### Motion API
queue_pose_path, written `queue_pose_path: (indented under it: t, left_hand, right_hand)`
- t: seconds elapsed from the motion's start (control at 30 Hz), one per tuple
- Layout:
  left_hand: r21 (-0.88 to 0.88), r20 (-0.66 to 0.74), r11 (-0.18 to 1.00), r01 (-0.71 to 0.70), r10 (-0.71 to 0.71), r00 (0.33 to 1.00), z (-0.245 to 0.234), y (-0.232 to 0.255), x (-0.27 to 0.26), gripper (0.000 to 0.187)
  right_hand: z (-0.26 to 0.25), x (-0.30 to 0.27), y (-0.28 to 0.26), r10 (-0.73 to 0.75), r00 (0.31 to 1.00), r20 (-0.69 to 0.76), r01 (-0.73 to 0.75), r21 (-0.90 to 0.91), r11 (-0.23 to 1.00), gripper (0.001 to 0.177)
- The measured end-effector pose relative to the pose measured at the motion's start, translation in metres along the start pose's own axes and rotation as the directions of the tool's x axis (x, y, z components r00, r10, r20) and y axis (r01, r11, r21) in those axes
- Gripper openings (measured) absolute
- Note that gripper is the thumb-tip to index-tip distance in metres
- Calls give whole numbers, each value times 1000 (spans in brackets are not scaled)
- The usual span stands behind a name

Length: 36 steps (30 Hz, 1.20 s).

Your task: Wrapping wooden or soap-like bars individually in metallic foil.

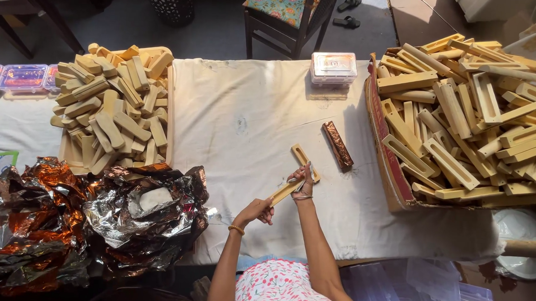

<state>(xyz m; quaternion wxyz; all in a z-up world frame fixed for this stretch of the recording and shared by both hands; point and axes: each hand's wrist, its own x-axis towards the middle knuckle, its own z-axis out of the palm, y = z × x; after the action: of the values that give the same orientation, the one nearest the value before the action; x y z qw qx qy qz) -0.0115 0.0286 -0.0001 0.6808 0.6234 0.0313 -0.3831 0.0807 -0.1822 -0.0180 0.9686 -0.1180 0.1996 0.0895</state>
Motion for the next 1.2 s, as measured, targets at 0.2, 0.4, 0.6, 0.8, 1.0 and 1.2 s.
queue_pose_path:
  t: [0.2,0.4,0.6,0.8,1.0,1.2]
  left_hand:
    - [-191,-55,981,15,-26,998,28,9,9,73]
    - [-60,-455,998,5,-32,890,14,-22,21,73]
    - [114,-803,956,-269,249,541,4,-10,6,58]
    - [49,-777,955,-292,220,590,2,-21,4,37]
    - [-161,-628,854,-494,298,719,-9,-13,-14,38]
    - [-318,-684,775,-546,212,698,-10,4,-18,39]
  right_hand:
    - [5,-17,36,117,988,98,-111,-65,992,31]
    - [-19,-16,51,219,973,-71,-198,-745,637,40]
    - [-29,-41,55,62,989,132,142,-765,-628,58]
    - [-2,-65,63,166,985,41,155,-621,-769,54]
    - [-34,-48,39,646,761,-64,66,-982,-174,55]
    - [42,-71,20,747,664,-46,-186,-977,104,59]
